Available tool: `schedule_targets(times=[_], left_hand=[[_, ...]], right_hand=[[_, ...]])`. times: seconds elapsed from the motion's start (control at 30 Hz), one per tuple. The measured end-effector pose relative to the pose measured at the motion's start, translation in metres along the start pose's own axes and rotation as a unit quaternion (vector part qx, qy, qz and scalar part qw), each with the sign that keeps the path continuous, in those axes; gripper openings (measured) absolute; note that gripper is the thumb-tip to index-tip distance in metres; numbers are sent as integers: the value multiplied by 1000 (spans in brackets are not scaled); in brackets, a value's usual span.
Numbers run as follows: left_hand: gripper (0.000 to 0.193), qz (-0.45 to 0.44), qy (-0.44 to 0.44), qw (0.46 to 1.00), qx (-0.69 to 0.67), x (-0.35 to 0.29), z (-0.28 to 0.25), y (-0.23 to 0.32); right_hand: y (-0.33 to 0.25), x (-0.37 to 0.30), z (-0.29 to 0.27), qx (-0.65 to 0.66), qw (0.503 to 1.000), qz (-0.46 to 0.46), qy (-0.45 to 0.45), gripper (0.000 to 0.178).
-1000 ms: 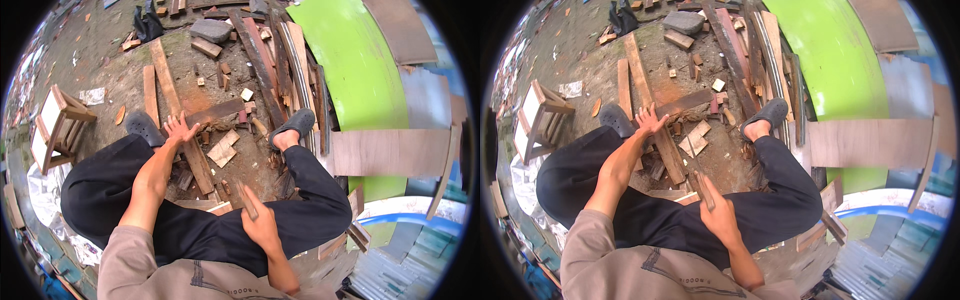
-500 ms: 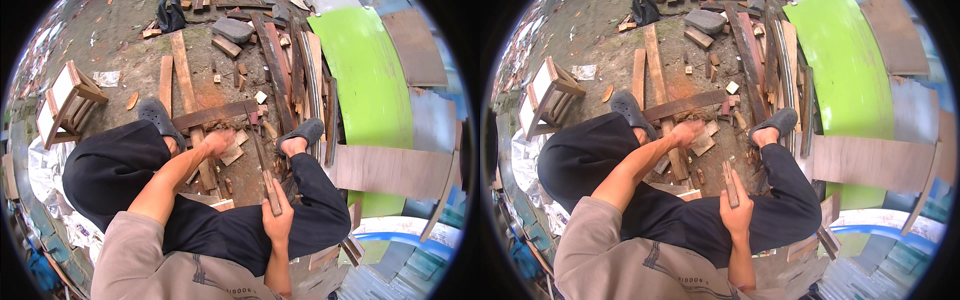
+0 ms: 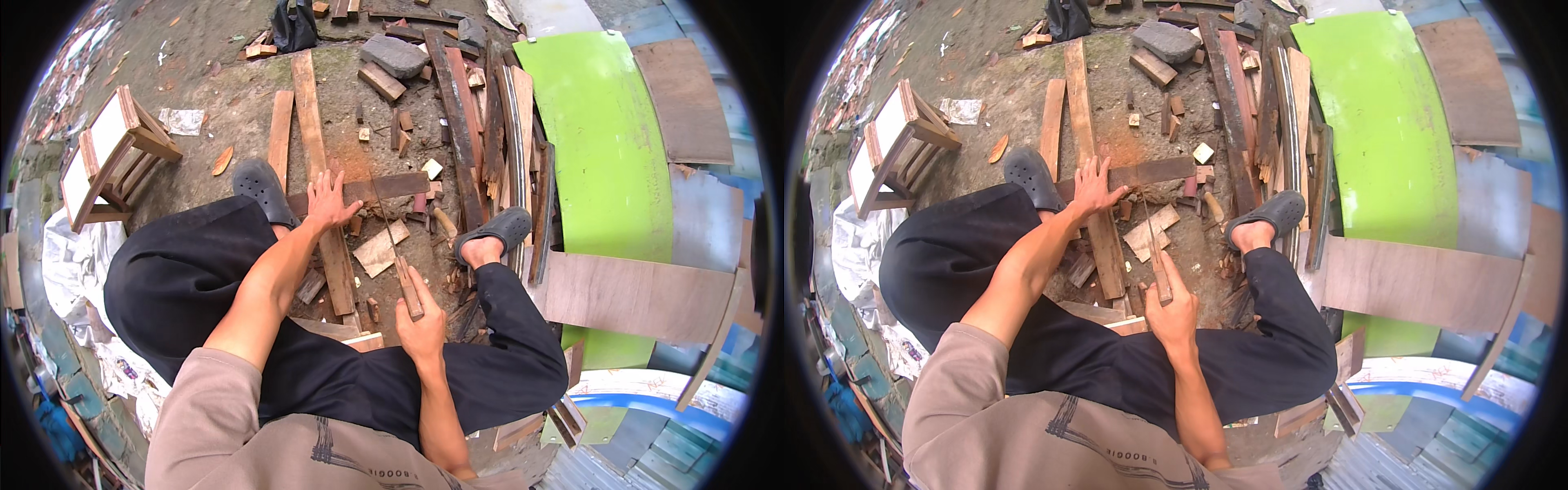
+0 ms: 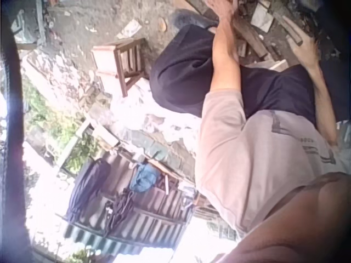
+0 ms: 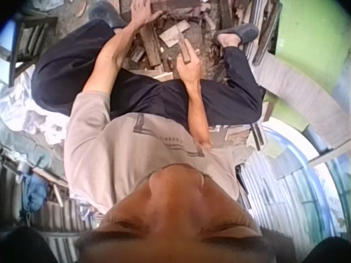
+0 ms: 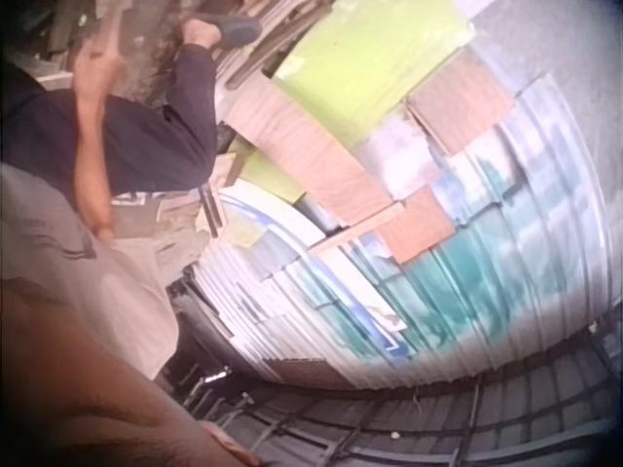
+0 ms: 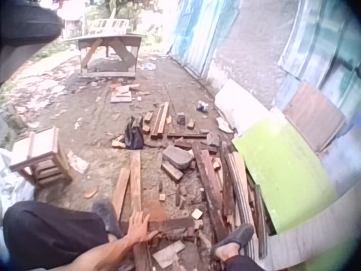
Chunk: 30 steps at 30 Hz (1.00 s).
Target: The person sits on the ground and uses a hand saw to cut a long wooden plank. They hold the plank steady with one hand while sawing with the other, eventually splitting the plank into two pieces.
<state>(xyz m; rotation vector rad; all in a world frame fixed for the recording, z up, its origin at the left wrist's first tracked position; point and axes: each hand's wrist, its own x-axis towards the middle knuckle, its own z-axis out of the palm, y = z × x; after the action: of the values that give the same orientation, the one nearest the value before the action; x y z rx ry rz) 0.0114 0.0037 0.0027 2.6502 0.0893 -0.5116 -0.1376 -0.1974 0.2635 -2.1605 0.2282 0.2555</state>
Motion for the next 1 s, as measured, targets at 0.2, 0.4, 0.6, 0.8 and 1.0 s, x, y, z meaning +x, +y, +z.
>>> schedule_targets(times=[0.2, 0.4, 0.6, 0.8, 1.0], left_hand=[[103, -37, -137, 990, 5, 15, 6, -7], [100, -1, -144, 990, -1, 16, 4, -8], [94, 1, -108, 994, -11, 15, 14, -16], [89, 0, -94, 996, -5, 13, 12, -11], [88, -2, -95, 995, 8, 13, 13, -9]], right_hand=[[-9, -13, -4, -17, 1000, -3, -5, 56], [-8, 10, 23, -8, 999, 29, -25, 63], [-8, 71, 55, 6, 994, 93, -60, 64], [-17, 11, 16, 3, 999, 7, -35, 60], [-21, 82, 49, -22, 989, 128, -73, 62]])
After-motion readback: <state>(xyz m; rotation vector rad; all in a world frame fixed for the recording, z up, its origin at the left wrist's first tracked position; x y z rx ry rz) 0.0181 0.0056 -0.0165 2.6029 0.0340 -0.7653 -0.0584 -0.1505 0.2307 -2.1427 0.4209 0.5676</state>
